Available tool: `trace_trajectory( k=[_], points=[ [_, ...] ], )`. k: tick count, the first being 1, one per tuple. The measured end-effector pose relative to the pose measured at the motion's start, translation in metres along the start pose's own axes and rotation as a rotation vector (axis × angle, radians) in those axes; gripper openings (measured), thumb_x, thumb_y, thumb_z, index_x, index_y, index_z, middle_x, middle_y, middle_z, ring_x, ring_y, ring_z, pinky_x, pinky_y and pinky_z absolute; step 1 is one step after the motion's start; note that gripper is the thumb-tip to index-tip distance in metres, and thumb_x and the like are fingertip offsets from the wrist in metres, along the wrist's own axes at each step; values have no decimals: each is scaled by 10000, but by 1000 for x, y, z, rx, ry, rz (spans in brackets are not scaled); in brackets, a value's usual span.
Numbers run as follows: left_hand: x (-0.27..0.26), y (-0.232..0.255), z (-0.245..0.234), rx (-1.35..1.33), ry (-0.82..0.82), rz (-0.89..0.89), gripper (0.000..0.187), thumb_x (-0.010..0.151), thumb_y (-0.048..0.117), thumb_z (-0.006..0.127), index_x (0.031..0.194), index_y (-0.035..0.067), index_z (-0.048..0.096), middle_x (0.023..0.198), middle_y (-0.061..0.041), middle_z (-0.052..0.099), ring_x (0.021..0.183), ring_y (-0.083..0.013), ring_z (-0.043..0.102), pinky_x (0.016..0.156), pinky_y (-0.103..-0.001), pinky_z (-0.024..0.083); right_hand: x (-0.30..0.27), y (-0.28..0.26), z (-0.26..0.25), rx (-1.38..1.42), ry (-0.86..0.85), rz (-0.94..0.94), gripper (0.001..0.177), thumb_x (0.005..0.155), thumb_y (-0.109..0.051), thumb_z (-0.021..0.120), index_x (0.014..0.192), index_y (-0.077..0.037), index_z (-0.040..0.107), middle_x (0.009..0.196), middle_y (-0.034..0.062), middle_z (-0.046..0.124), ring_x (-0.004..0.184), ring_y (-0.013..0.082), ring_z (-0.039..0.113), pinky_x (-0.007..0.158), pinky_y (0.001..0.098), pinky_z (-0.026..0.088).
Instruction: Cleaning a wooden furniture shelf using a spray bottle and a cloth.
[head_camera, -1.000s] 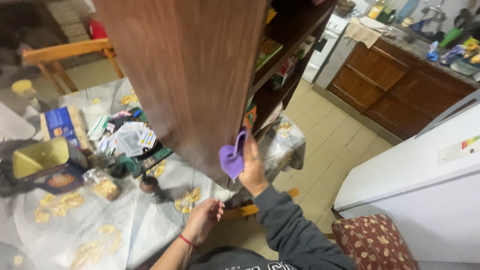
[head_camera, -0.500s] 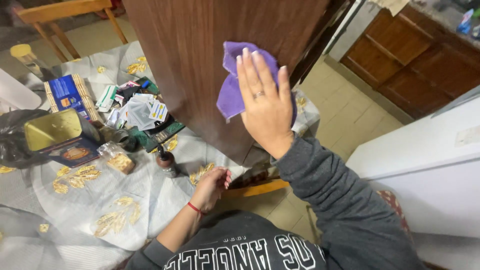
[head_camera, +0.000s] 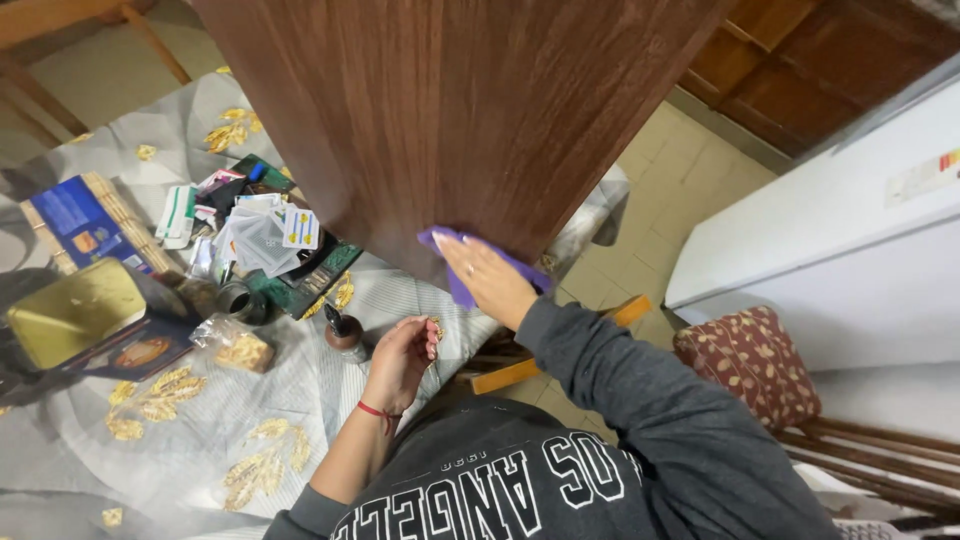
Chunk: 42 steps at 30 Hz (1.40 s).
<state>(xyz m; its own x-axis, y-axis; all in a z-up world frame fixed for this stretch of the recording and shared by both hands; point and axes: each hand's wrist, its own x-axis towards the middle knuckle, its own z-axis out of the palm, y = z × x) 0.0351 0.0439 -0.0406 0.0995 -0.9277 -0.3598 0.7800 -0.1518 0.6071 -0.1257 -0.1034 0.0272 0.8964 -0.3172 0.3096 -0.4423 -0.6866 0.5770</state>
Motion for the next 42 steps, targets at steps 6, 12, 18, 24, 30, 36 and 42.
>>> trace_trajectory(
  k=[6,12,18,24,30,36,42],
  points=[
    [10,1,-11,15,-57,-33,141,991,135,561,905,43,625,810,-44,640,684,-123,553,657,-260,469,-45,7,4,57,-152,-120,616,954,-201,477,1513,55,439,1632,137,400,1520,190,343,1248,364,250],
    [20,-4,-11,26,-76,-65,152,997,141,571,915,33,639,789,-45,638,682,-135,567,661,-270,480,-23,60,-91,63,157,80,492,1012,-136,514,1492,-70,598,1581,35,534,1449,144,485,1142,410,317],
    [33,-19,-20,15,-118,-79,151,981,131,571,934,19,659,794,-42,649,686,-131,574,660,-264,479,28,45,-104,-1,286,269,429,1075,-149,521,1494,-110,603,1594,16,516,1492,177,425,1242,439,235],
    [28,-10,-28,-13,-88,-95,154,992,144,579,922,30,655,772,-33,636,672,-125,575,665,-261,486,49,-5,-25,-69,114,127,567,1030,-153,443,1586,-46,461,1670,34,400,1546,158,335,1263,382,189],
    [19,-3,-35,-26,-77,-95,175,1004,158,577,919,29,659,777,-32,645,672,-120,576,654,-255,480,26,-61,71,-112,-145,-145,647,974,-227,448,1569,16,382,1684,89,321,1564,179,234,1276,379,109],
    [23,-10,-53,-62,-33,-115,128,984,133,569,940,47,654,802,-27,663,681,-115,585,639,-258,474,-31,-101,179,-233,-554,-512,536,1007,-274,388,1426,31,523,1658,130,345,1572,240,193,1274,415,67],
    [25,-6,-53,-39,-93,-103,171,1010,154,564,943,30,661,777,-26,643,670,-113,576,640,-247,470,-68,-116,238,-209,-492,-489,559,913,-256,457,1386,9,592,1527,121,498,1492,225,306,1248,426,65]
  ],
)
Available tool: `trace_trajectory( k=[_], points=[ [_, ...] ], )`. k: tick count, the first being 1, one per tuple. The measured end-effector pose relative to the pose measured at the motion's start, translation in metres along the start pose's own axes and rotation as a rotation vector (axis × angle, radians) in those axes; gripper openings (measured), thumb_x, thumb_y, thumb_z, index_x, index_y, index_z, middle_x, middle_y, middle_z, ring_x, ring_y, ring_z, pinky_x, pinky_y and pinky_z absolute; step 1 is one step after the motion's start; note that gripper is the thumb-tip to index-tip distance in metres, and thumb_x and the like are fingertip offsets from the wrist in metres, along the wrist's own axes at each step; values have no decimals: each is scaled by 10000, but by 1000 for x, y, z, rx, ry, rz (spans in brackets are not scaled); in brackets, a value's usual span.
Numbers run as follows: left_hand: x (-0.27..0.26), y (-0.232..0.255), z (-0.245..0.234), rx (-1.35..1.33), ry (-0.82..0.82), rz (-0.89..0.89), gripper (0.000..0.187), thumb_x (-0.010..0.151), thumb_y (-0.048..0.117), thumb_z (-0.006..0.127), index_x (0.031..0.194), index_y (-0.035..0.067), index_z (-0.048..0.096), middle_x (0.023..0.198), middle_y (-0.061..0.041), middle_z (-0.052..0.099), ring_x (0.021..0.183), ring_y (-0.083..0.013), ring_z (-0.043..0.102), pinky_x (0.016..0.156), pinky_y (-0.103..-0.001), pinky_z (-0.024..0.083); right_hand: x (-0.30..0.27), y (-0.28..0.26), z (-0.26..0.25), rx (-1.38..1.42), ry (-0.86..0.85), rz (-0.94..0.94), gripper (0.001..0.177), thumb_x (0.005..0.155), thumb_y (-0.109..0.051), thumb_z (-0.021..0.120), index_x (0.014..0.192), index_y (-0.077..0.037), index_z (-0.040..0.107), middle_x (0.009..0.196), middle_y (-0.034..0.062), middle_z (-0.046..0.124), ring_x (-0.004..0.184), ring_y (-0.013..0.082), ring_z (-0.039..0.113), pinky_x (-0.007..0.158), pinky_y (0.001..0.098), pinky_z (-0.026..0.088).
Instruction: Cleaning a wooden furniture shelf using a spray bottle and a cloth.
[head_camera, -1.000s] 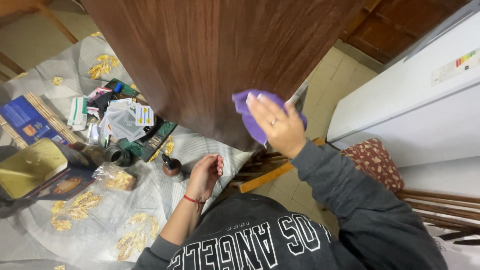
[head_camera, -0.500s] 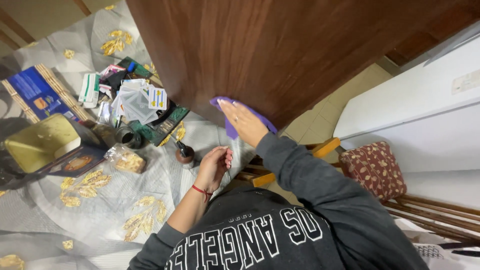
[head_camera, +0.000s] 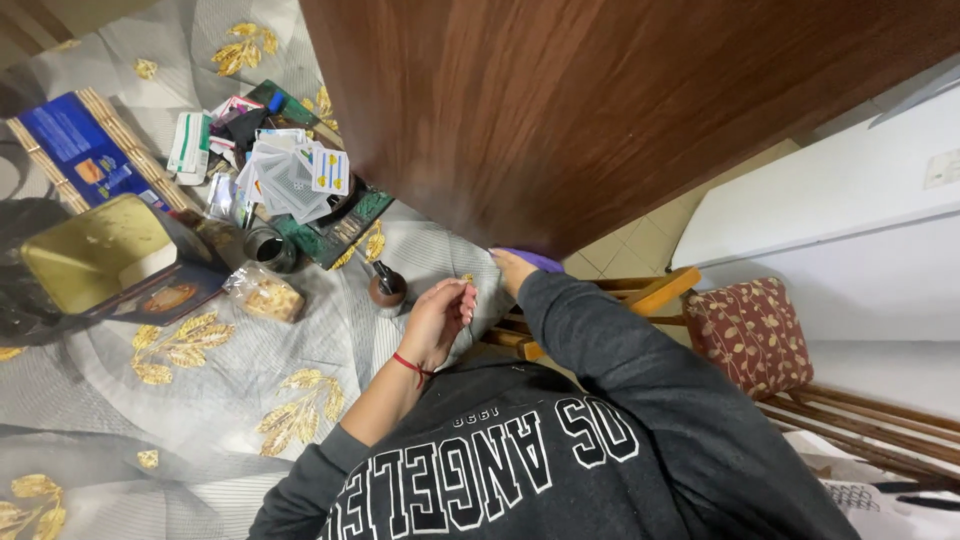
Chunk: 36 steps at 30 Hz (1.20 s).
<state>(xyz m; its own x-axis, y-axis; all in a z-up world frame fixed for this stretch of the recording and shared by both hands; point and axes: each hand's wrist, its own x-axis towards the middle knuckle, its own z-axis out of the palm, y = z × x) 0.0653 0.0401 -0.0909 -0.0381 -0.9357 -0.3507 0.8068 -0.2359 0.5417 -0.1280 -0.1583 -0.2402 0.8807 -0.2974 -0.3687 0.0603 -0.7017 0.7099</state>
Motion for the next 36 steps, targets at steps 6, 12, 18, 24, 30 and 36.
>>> trace_trajectory(
  k=[6,12,18,24,30,36],
  points=[
    [-1,10,-3,16,11,36,162,997,153,565,939,37,661,774,-24,649,667,-106,570,633,-253,466,1,31,-36,322,-78,-145,428,949,-222,458,1221,-30,726,1313,81,693,1454,224,439,1314,408,94],
    [3,16,-1,55,-66,38,188,1020,171,569,964,20,667,798,-21,649,687,-98,574,649,-241,470,32,142,-186,156,422,266,593,898,-206,484,1421,63,558,1554,141,465,1477,233,380,1252,419,220],
    [-15,36,14,93,-109,67,188,1031,198,562,995,49,671,842,-16,678,743,-82,599,690,-225,484,66,217,-274,255,706,455,546,1022,-174,482,1524,40,496,1654,138,385,1564,255,289,1282,453,231],
    [-28,55,7,131,-147,139,229,1059,217,568,1002,24,679,866,-19,683,758,-83,606,729,-226,500,125,197,-260,129,649,413,588,1003,-202,451,1521,75,477,1657,156,379,1566,259,258,1285,422,172],
    [-39,96,-26,137,-12,292,206,1024,208,579,1000,29,680,868,-26,688,763,-100,623,721,-243,508,148,141,-202,74,419,235,639,967,-233,419,1505,112,423,1640,180,355,1546,278,251,1280,423,120],
    [-19,115,-80,12,213,410,155,1021,155,568,962,31,640,857,-40,666,741,-108,597,699,-250,488,137,67,-105,27,150,103,607,981,-274,399,1472,79,458,1642,171,351,1548,283,235,1275,439,83]
  ],
)
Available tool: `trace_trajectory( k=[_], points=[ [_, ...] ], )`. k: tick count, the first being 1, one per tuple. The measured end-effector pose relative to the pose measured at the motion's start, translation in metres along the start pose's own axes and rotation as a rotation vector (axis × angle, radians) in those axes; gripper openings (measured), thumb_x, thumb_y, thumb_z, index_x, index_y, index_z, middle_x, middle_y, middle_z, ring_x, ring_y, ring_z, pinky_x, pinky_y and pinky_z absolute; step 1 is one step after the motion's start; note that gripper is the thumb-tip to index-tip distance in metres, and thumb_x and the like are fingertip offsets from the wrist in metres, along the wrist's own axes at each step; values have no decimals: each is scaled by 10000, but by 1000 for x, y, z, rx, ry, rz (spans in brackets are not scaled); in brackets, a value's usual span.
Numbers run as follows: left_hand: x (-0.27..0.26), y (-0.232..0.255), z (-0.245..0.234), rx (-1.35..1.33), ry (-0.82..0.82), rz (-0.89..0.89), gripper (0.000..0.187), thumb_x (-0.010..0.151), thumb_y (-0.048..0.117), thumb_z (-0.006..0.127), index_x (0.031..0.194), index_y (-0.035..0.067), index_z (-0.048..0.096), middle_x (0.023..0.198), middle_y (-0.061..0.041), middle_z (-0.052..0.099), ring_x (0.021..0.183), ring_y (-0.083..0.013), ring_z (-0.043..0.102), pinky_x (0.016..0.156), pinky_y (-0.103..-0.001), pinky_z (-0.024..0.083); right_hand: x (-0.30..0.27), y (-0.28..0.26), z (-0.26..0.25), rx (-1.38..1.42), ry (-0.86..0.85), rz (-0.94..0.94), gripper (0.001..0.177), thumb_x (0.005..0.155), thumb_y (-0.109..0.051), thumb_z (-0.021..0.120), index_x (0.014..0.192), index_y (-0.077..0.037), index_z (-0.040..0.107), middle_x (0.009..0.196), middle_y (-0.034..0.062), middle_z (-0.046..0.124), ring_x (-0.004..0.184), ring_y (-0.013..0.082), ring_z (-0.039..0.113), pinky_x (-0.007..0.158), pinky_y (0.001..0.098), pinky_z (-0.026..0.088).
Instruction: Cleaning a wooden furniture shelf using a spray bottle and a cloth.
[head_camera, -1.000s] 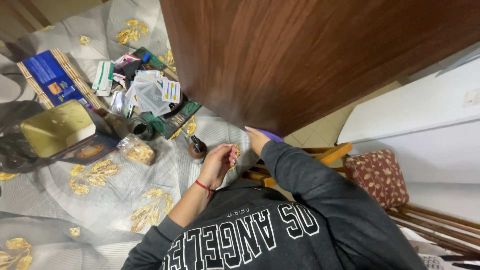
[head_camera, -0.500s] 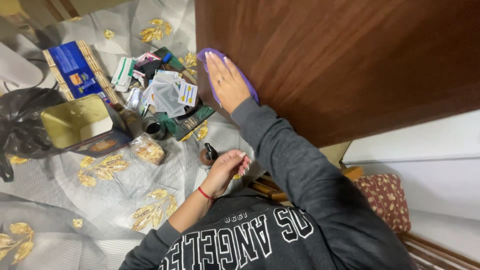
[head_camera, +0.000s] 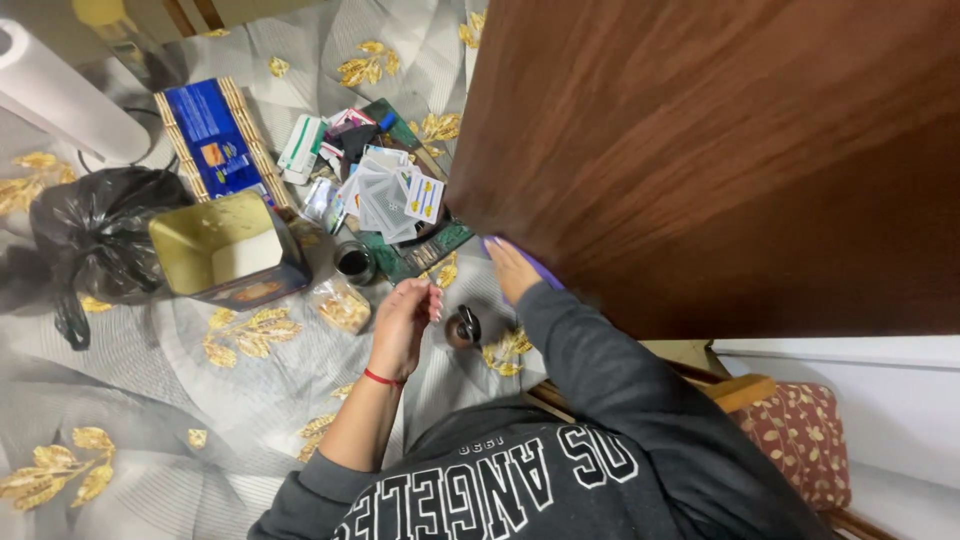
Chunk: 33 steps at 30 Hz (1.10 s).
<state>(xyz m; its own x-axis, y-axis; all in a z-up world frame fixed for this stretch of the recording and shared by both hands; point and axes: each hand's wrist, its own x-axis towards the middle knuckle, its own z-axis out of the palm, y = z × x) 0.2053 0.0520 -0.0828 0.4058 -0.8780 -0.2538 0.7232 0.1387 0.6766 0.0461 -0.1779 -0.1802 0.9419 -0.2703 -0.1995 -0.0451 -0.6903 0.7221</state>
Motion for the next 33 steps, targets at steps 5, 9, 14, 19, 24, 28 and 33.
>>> trace_trajectory(
  k=[5,9,14,19,24,28,33],
  points=[
    [22,-14,-14,-38,40,-96,157,1016,120,548,952,8,638,818,-62,647,697,-130,589,664,-260,486,-36,0,-17,-77,-57,-61,627,957,-264,409,1494,56,460,1624,157,352,1552,270,203,1257,450,63],
    [34,-21,-17,-74,42,-142,139,994,110,538,941,18,627,821,-63,660,688,-134,595,650,-262,491,-21,11,-24,23,-99,-95,574,988,-250,400,1466,62,467,1657,163,339,1571,271,190,1279,462,53],
    [38,-32,-25,-76,43,-154,156,1021,126,534,952,17,623,820,-68,655,678,-134,592,641,-259,489,45,45,-77,-61,48,56,642,941,-268,384,1497,51,424,1632,130,334,1542,247,193,1253,436,57],
    [30,-35,-35,-53,57,-165,142,994,110,515,969,31,631,830,-59,665,681,-130,600,634,-257,486,93,24,-47,-66,31,45,639,975,-280,381,1495,87,447,1626,151,375,1548,276,212,1264,461,53],
    [31,-39,-49,-51,68,-159,140,1002,110,519,973,29,629,833,-57,661,686,-126,596,639,-250,484,99,11,-25,-67,-124,-104,646,981,-308,384,1497,75,449,1610,132,394,1557,275,200,1266,482,32],
    [31,-28,-42,-43,67,-173,149,994,122,525,955,31,638,818,-54,664,681,-130,593,635,-256,484,82,34,-57,-37,-103,-84,607,992,-302,394,1471,61,482,1613,143,402,1555,280,208,1261,494,53],
    [39,-23,-24,-40,17,-187,156,988,122,531,952,29,651,804,-50,654,686,-132,598,645,-261,489,55,120,-151,1,239,241,628,978,-293,406,1523,17,451,1646,96,382,1548,230,234,1257,455,122]
  ],
)
